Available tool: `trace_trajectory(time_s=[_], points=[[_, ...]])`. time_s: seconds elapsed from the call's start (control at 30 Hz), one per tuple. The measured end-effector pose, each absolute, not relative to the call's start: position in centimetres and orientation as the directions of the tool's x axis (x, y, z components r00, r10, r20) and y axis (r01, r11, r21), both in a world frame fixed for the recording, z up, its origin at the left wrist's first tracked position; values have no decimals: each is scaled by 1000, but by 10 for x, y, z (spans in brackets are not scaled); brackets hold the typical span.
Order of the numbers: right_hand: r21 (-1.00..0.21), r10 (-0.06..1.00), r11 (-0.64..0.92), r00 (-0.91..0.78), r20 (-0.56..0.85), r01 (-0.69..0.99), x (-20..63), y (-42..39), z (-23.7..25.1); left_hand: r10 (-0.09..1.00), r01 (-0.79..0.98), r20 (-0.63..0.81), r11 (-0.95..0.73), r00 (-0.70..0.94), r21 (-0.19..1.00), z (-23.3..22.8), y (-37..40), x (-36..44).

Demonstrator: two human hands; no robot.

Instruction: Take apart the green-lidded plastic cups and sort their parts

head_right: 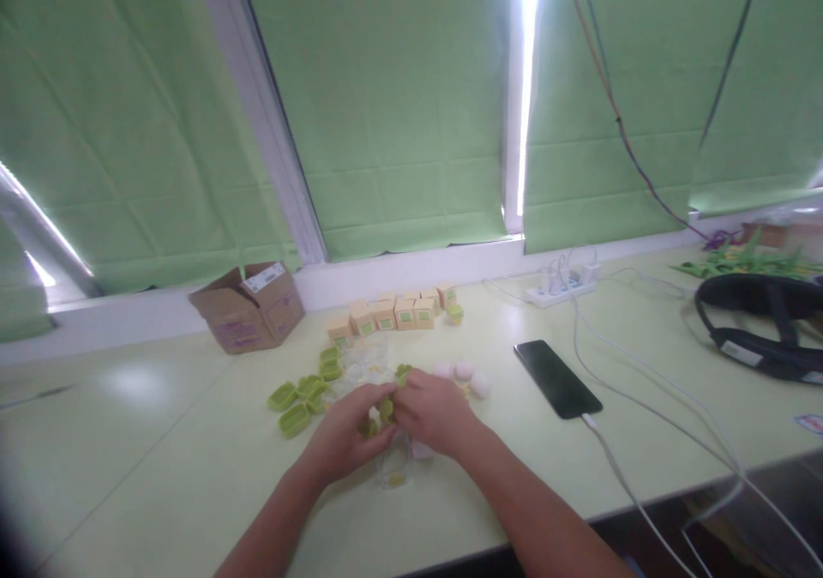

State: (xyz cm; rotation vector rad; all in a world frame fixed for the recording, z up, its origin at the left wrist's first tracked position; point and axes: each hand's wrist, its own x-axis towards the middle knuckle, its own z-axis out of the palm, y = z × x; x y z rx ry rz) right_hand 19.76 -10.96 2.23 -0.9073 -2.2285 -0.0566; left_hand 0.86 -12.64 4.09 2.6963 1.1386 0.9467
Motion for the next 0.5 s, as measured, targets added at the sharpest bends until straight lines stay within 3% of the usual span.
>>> trace_trajectory(time_s=[0.5], points=[[-303,623,749,-472,624,589,198,-110,27,671,634,496,-723,551,273,36,-124,7]])
